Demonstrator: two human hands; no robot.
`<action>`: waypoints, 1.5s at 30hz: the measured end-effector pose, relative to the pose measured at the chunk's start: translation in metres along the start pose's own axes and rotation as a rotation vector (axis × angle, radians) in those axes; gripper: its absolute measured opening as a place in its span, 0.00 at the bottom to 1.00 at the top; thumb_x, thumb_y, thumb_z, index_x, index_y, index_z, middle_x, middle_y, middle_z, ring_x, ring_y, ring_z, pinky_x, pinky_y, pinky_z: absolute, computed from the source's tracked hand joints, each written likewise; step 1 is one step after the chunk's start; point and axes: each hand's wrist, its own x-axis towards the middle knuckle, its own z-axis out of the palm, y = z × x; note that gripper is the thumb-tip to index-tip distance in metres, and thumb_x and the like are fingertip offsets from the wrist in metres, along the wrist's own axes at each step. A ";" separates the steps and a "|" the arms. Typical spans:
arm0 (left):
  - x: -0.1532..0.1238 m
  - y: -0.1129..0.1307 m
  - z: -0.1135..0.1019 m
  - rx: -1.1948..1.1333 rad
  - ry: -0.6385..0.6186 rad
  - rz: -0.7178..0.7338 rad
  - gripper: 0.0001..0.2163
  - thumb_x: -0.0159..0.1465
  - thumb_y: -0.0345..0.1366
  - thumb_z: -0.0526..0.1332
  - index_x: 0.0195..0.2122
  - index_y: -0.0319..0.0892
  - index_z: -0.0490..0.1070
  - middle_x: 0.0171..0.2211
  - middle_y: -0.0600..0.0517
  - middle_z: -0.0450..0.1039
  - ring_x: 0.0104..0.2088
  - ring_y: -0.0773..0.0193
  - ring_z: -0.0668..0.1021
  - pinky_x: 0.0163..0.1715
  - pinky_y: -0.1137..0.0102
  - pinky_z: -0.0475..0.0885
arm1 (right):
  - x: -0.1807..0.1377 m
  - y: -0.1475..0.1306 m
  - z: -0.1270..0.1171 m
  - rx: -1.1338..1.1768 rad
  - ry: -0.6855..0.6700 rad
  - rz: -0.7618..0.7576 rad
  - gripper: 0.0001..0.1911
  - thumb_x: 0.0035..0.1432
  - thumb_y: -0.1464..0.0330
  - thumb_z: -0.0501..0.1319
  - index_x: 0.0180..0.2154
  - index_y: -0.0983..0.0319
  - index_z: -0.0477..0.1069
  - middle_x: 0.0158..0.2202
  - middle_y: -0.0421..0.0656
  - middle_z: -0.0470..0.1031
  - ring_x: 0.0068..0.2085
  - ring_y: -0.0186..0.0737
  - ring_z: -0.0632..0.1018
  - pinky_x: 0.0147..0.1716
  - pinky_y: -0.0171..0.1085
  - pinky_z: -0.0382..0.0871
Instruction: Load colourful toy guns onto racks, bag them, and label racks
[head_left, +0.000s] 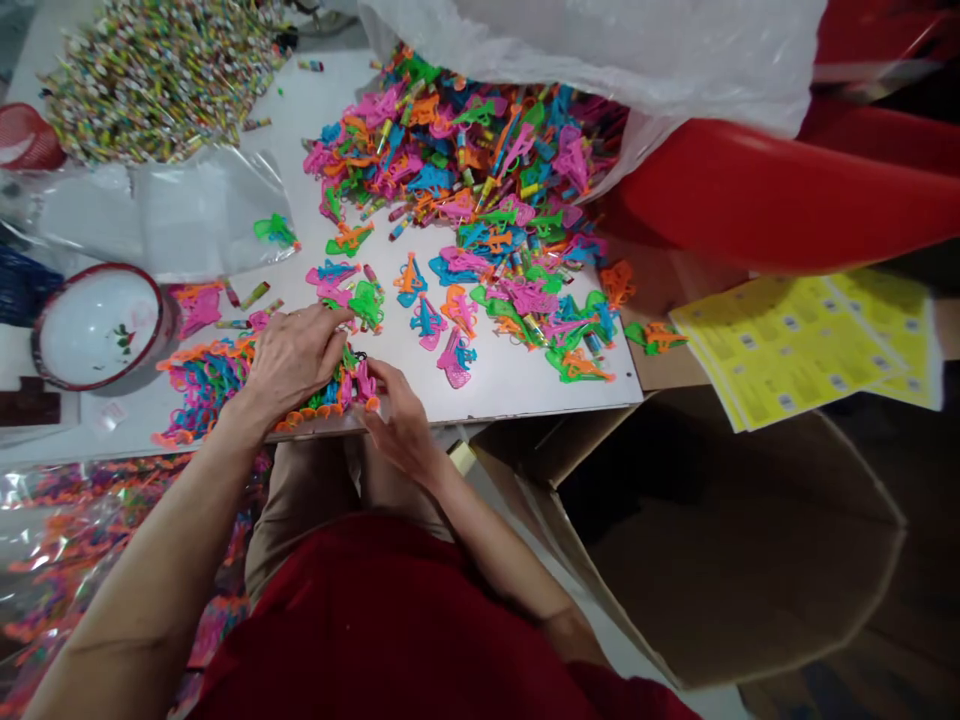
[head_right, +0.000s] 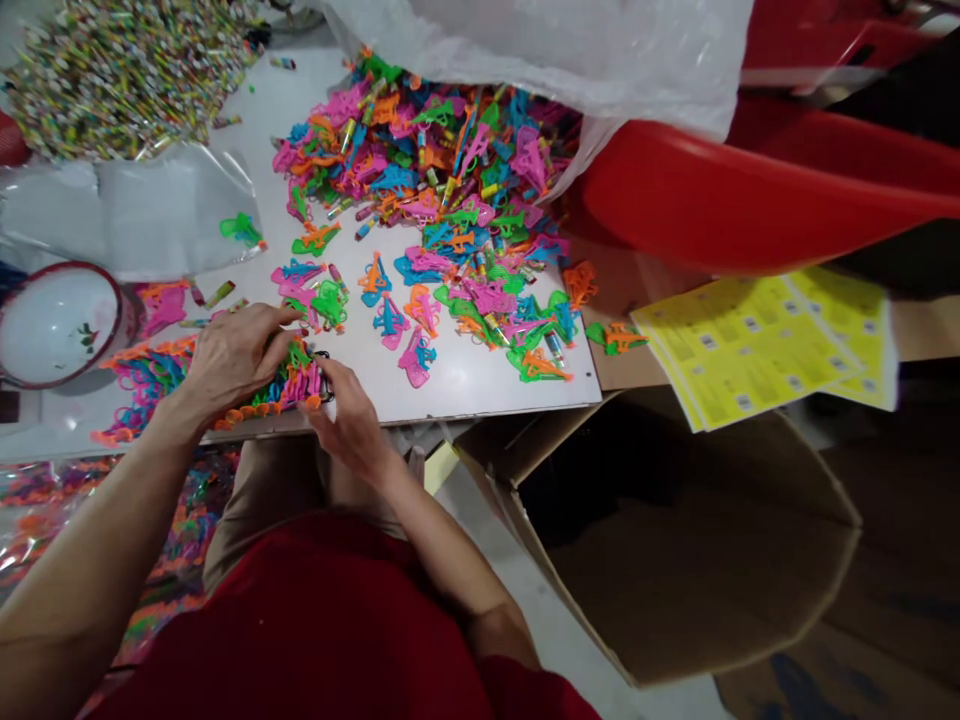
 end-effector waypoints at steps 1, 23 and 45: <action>0.000 0.000 0.000 0.004 -0.004 -0.005 0.17 0.68 0.38 0.47 0.51 0.42 0.70 0.41 0.46 0.75 0.44 0.54 0.77 0.43 0.61 0.67 | 0.000 -0.002 0.005 -0.033 0.017 -0.022 0.25 0.66 0.65 0.50 0.62 0.63 0.52 0.58 0.54 0.66 0.59 0.43 0.68 0.57 0.43 0.66; 0.000 0.000 -0.005 -0.029 -0.018 0.098 0.12 0.67 0.36 0.49 0.36 0.43 0.71 0.31 0.50 0.72 0.34 0.59 0.76 0.35 0.65 0.67 | -0.008 -0.010 0.010 -0.035 -0.025 -0.148 0.28 0.66 0.70 0.49 0.65 0.64 0.45 0.62 0.55 0.62 0.64 0.43 0.62 0.62 0.46 0.62; 0.001 -0.009 0.008 -0.066 0.051 0.166 0.13 0.65 0.41 0.51 0.47 0.51 0.71 0.39 0.49 0.78 0.39 0.50 0.79 0.40 0.55 0.74 | 0.225 0.031 -0.108 -0.934 -0.094 0.068 0.17 0.65 0.75 0.49 0.52 0.67 0.68 0.52 0.50 0.69 0.53 0.46 0.70 0.52 0.42 0.64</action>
